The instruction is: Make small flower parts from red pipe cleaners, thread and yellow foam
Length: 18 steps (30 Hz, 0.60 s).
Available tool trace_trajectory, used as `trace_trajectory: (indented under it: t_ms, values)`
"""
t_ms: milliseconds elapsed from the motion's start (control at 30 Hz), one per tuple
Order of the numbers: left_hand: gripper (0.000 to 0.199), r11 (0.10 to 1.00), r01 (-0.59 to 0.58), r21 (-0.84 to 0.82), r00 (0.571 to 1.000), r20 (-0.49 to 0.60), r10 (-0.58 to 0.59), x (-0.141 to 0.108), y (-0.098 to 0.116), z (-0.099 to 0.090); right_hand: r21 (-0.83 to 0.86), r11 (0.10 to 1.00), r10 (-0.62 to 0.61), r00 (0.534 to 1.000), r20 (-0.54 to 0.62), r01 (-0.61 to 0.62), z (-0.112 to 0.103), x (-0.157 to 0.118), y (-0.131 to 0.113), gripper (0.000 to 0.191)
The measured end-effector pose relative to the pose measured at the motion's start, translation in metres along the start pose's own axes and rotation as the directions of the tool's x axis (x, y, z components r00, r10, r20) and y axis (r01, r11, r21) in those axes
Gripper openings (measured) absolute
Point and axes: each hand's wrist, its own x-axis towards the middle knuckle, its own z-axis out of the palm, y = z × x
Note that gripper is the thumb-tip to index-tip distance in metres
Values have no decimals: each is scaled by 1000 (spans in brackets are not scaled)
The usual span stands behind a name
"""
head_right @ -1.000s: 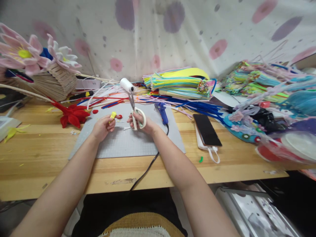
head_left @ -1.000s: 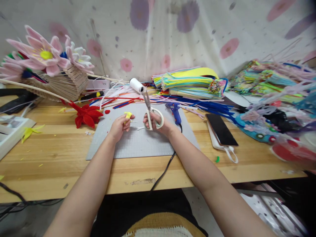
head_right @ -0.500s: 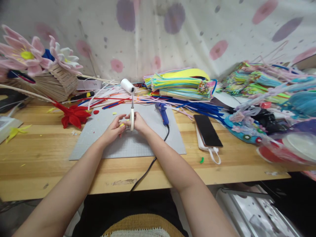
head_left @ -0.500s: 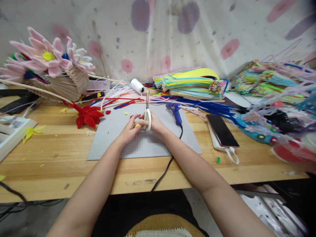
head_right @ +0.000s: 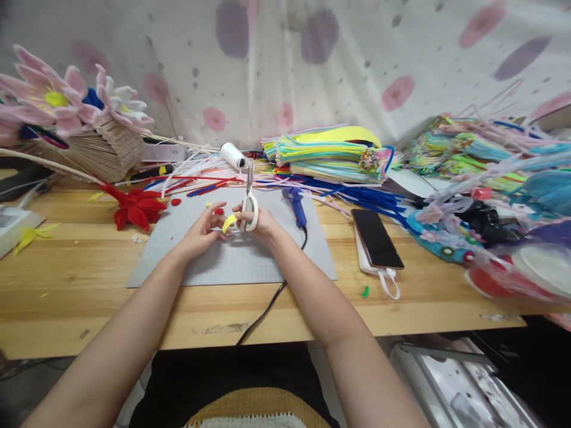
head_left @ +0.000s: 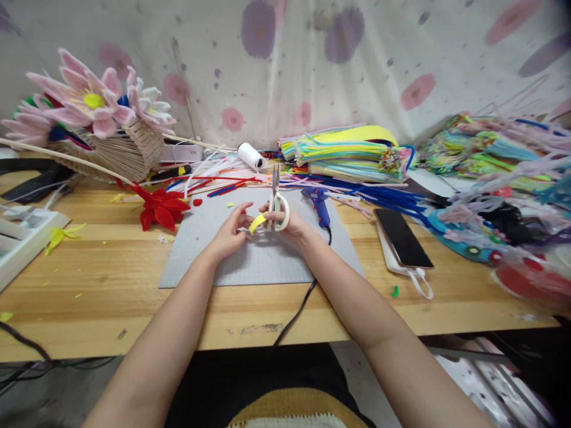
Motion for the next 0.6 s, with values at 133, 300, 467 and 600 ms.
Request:
trace_trajectory:
  t_ms: [133, 300, 467, 600]
  values:
    - [61, 968, -109, 228, 981, -130, 142, -1, 3, 1, 124, 978, 148, 975, 164, -169, -7, 0, -2, 24]
    - [31, 926, -230, 298, 952, -130, 278, -6, 18, 13, 80, 972, 191, 944, 271, -219, -12, 3, 3, 22]
    - [17, 903, -281, 326, 941, -93, 326, -7, 20, 20, 49, 969, 215, 924, 316, -242, -13, 6, 9, 27]
    - [18, 892, -302, 337, 921, -136, 364, -5, 17, 18, 71, 962, 223, 911, 347, -262, -9, 5, 8, 21]
